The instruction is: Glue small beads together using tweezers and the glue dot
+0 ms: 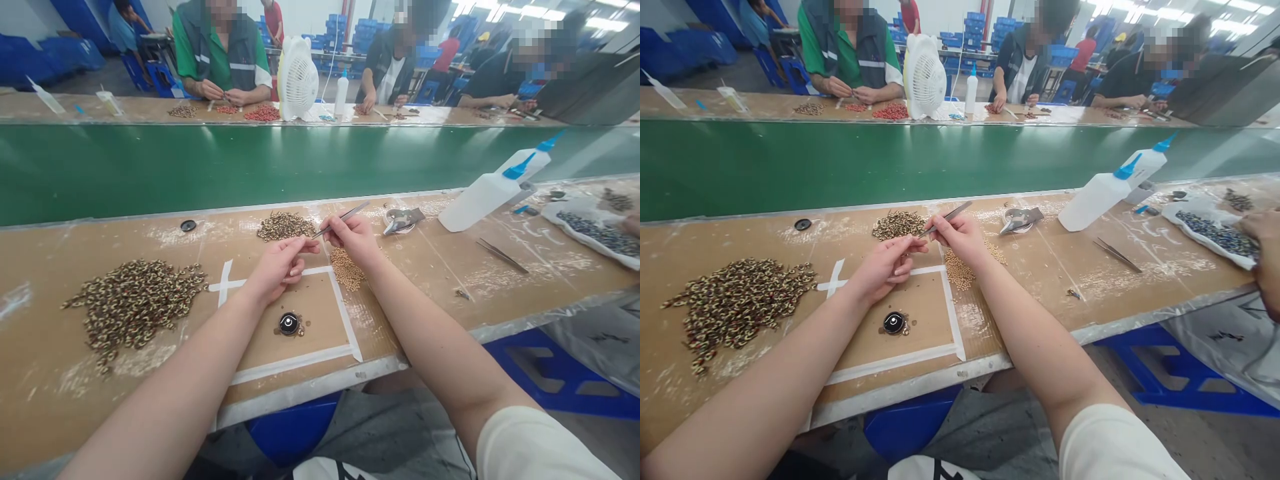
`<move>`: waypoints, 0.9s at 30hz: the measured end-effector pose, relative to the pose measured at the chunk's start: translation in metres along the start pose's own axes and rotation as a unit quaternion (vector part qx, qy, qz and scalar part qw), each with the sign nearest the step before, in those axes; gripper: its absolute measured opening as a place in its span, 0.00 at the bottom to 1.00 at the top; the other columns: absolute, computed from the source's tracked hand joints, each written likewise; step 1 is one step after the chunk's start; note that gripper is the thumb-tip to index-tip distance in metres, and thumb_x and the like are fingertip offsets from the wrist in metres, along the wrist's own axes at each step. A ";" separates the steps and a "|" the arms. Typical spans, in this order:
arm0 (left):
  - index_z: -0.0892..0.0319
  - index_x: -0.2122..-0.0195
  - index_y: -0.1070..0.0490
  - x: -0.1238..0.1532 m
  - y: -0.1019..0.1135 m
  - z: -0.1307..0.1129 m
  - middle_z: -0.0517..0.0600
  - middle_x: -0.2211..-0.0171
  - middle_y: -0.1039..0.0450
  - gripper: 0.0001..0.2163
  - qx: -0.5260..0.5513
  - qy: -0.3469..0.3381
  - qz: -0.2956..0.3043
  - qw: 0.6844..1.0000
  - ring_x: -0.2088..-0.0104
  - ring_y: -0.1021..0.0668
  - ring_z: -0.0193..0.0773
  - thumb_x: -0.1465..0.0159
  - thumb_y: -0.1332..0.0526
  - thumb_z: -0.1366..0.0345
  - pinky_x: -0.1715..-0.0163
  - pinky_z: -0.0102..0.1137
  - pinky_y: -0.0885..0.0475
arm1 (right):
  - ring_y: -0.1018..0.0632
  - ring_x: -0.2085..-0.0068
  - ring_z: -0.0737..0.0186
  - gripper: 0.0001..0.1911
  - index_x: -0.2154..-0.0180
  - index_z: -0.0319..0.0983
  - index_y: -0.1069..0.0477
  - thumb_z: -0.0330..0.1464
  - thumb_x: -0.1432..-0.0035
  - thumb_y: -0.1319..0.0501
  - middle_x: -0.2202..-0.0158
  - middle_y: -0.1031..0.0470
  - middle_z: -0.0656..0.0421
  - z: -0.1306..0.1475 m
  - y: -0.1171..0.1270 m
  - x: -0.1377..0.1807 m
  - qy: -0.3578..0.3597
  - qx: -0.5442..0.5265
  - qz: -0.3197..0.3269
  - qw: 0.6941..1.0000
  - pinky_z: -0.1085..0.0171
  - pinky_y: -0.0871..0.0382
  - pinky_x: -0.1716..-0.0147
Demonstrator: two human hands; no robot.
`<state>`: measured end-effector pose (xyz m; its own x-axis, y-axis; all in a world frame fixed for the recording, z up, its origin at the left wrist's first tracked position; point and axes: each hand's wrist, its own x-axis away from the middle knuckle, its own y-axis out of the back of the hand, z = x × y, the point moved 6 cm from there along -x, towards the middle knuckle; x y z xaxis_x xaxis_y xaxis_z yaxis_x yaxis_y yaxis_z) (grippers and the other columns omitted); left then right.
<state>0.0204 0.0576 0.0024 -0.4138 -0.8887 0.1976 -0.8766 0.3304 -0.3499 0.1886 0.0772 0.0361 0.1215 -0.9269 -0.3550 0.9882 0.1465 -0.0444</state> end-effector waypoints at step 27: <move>0.61 0.63 0.25 0.003 -0.001 -0.002 0.45 0.64 0.22 0.12 0.093 0.066 0.042 0.993 0.84 0.43 0.16 0.38 0.24 0.61 0.89 0.15 0.50 | 0.35 0.80 0.72 0.31 0.68 0.41 0.24 0.63 0.43 0.30 0.77 0.30 0.65 -0.012 -0.007 -0.001 -0.060 -0.099 -0.023 0.993 0.65 0.48 0.81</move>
<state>0.0194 0.0553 0.0052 -0.5237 -0.8063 0.2748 -0.7822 0.3273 -0.5302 0.1808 0.0814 0.0252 0.0987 -0.9672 -0.2342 0.9569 0.1569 -0.2446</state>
